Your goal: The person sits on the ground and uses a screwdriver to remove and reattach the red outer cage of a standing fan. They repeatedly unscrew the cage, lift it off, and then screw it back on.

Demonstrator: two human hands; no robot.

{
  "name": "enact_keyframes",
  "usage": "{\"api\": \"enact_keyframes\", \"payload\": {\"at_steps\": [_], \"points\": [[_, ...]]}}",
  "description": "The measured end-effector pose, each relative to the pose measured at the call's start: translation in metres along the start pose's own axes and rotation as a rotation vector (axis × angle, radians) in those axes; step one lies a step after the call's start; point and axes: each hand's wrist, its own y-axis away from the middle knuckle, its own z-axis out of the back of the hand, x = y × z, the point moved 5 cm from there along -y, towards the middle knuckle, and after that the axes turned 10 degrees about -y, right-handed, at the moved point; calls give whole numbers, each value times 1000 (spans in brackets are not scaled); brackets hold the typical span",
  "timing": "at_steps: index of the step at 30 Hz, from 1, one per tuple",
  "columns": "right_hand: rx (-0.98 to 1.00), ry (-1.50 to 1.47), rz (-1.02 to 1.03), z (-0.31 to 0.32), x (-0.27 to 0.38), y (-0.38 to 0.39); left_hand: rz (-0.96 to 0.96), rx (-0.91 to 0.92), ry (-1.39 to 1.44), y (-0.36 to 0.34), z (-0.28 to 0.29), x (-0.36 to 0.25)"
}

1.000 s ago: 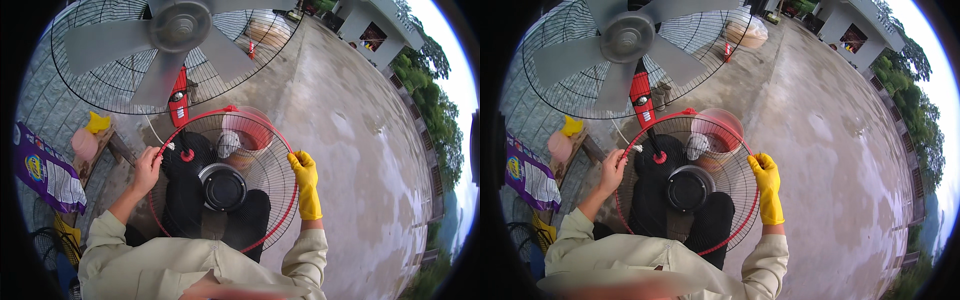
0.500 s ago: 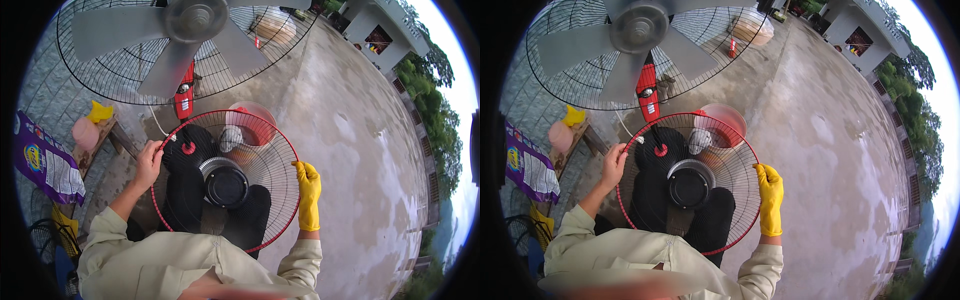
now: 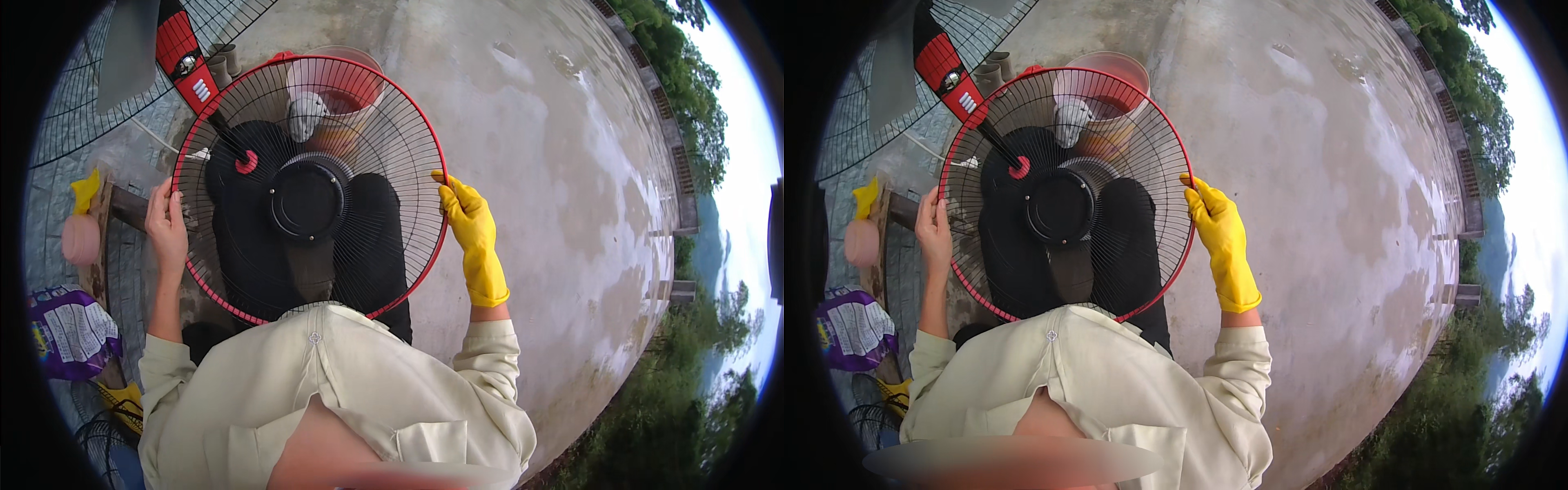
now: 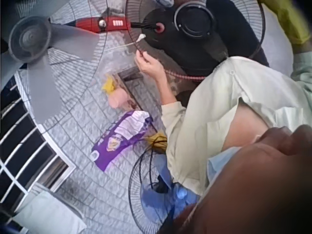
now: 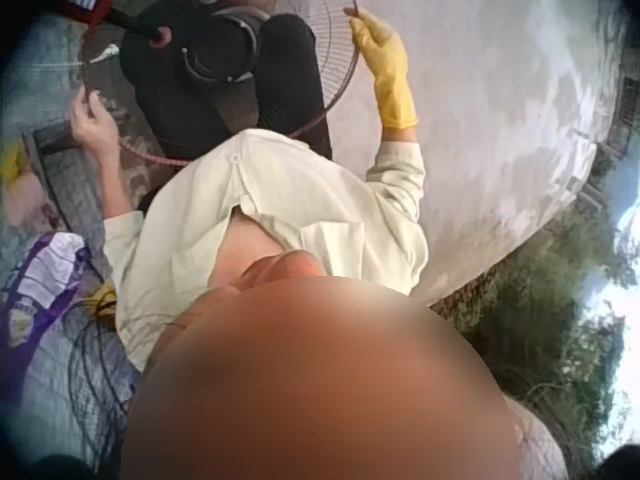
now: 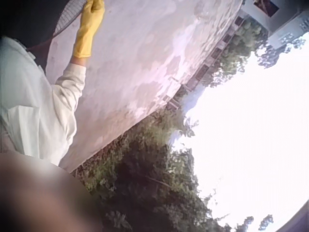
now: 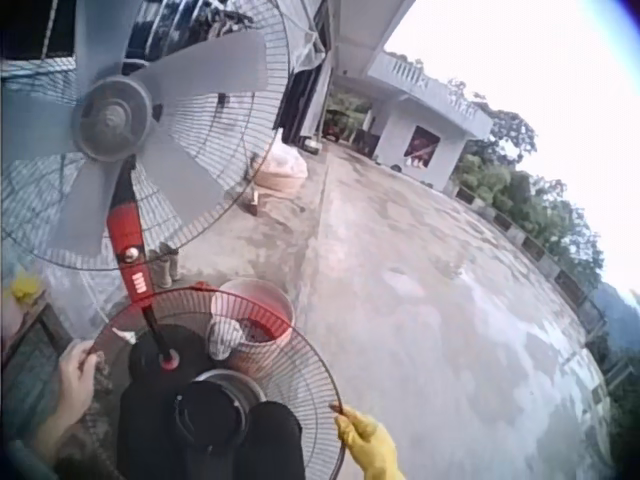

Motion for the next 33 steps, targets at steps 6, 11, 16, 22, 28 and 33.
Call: {"api": "enact_keyframes", "payload": {"at_steps": [6,11,16,22,28,33], "points": [[-171,277,180,-5,7,2,-14,-12,53,-3,1,-4],[-201,164,246,-12,5,7,79,276,-64,-25,2,8],[-168,126,173,-8,-3,13,-149,260,-268,-78,4,-64],[-189,174,278,-12,6,18,-293,486,-249,-147,-68,-120],[-254,194,339,-5,-6,24,-252,882,-122,-186,-116,-124],[-311,123,372,18,-9,39,-724,357,-119,-172,-51,-200]]}}
